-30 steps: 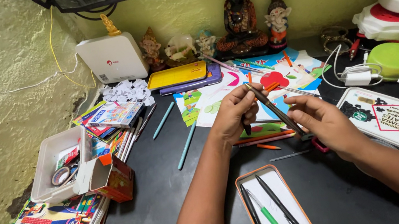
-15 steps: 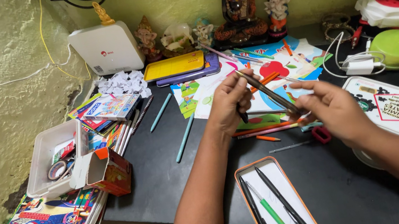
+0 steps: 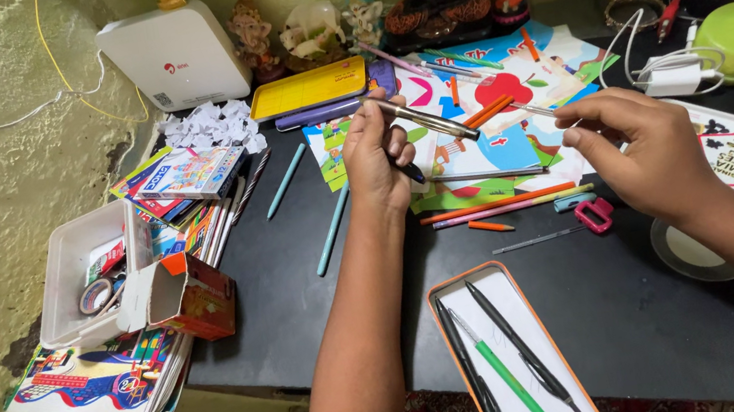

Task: The person repeatedly assembles and disassembles a retractable pen, handling the barrel, cap, and internal components. They also pick up and place down other pens from a metal tin on the table.

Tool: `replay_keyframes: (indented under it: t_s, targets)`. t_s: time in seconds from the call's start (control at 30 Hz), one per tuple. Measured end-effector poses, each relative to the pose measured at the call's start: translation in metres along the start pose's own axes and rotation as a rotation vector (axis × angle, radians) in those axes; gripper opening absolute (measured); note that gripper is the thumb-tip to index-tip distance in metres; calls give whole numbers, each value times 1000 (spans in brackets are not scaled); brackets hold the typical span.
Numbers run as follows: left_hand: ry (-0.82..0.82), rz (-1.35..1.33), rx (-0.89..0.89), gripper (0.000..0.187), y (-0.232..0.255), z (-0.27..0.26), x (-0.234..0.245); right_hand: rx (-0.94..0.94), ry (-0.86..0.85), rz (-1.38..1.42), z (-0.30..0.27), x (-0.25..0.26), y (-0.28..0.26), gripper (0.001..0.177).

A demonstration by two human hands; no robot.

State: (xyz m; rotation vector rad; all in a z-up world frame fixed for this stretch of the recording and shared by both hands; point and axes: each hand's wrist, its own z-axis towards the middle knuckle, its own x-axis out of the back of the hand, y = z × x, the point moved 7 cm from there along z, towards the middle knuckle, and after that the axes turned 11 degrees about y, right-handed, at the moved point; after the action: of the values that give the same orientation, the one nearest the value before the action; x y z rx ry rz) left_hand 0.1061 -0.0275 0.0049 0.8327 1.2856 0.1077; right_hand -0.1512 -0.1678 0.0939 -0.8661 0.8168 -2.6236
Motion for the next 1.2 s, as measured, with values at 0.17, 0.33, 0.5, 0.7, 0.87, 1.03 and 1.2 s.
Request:
replay_keyframes:
  t_s: [0.17,0.33,0.5,0.7,0.87,1.03,1.2]
  targets:
    - [-24,69,133,24,-17,-7,-7,174,5,91,-10,-4,-21,26]
    - [-99,171,297,22,-41,-22,-22,265,-67,197,-20,-12,-33,42]
    - [-135,298,438,30,-66,-33,-25,371,-33,198,-27,-10,-44,31]
    - [-188,439,526,38,-74,-43,-30,328,32,190,-29,-2,-47,26]
    - [-248,451,595,41,-75,-55,-37,379,68,188,-31,6,-55,25]
    - [-281,469,621,43,-75,-59,-40,449,88,180,-33,6,-63,27]
    - [-274,526,620,39,-77,-62,-41,442,96,172,-33,7,-64,27]
